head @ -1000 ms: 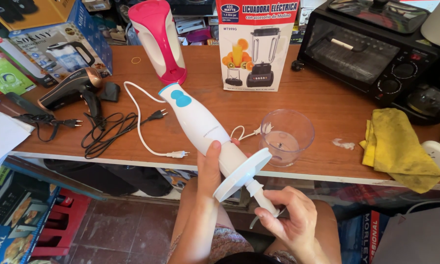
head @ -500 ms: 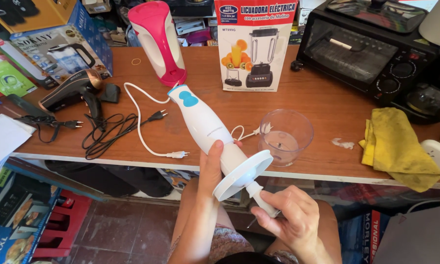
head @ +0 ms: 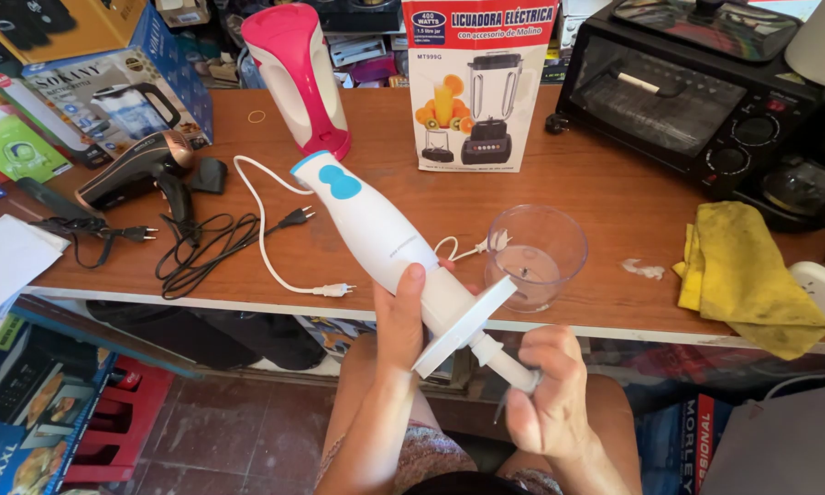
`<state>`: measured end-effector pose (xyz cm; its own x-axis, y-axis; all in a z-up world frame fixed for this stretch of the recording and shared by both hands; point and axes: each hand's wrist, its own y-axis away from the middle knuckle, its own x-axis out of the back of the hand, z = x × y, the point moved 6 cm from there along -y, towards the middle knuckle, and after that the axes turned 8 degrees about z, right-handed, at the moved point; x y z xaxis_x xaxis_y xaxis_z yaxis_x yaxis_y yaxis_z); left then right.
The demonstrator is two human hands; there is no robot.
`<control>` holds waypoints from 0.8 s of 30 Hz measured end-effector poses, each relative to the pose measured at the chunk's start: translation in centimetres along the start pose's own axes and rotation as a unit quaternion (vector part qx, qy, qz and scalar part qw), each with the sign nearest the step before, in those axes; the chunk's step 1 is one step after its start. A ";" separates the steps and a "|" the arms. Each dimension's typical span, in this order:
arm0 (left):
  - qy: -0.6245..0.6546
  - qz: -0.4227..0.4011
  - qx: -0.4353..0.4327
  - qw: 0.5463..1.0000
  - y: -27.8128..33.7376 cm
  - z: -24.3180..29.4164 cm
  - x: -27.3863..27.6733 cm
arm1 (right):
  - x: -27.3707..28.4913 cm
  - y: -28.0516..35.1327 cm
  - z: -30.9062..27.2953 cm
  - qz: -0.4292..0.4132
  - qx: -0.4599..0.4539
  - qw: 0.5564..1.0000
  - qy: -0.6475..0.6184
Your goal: Assembling a hand blender and plugging it into a power outlet
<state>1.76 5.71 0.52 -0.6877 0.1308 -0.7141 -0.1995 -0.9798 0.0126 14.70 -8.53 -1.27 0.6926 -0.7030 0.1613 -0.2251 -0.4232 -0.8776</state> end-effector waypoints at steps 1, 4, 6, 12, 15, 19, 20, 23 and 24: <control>0.000 -0.001 0.000 1.000 -0.1 -0.1 0.1 | 0.0 -0.2 -0.3 0.001 0.000 1.000 0.000; -0.042 0.008 -0.027 0.999 -0.2 -0.3 0.3 | -0.3 -0.7 -0.9 -0.002 0.015 0.998 0.063; -0.019 0.023 -0.019 0.999 -0.1 -0.8 0.4 | -0.1 -0.7 -1.3 0.048 0.035 0.992 0.108; 0.009 0.041 0.017 0.999 0.1 -1.2 0.2 | -0.3 -0.6 -1.4 0.122 0.069 0.985 0.096; 0.022 0.036 0.023 0.999 0.2 -1.3 0.1 | -0.3 -0.8 -1.9 0.121 0.065 0.986 0.091; 0.023 0.041 0.024 0.999 0.2 -1.3 0.3 | -0.6 -0.4 -0.9 0.135 -0.027 0.990 0.028; 0.023 0.043 0.022 0.999 0.2 -1.3 0.4 | -0.8 -0.5 -1.0 0.125 -0.029 0.992 0.010; 0.011 0.043 0.004 0.999 -0.4 -1.4 1.3 | -0.7 -0.1 -0.4 0.072 -0.026 0.997 -0.031; 0.000 0.040 -0.013 0.999 -0.7 -1.4 1.6 | -0.8 0.1 -0.2 0.030 -0.022 0.998 -0.054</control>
<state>1.73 6.35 -1.60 -0.7009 0.0524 -0.7114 -0.1257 -0.9908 0.0508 13.99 -8.14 -1.40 0.7460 -0.6635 0.0576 -0.2963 -0.4082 -0.8635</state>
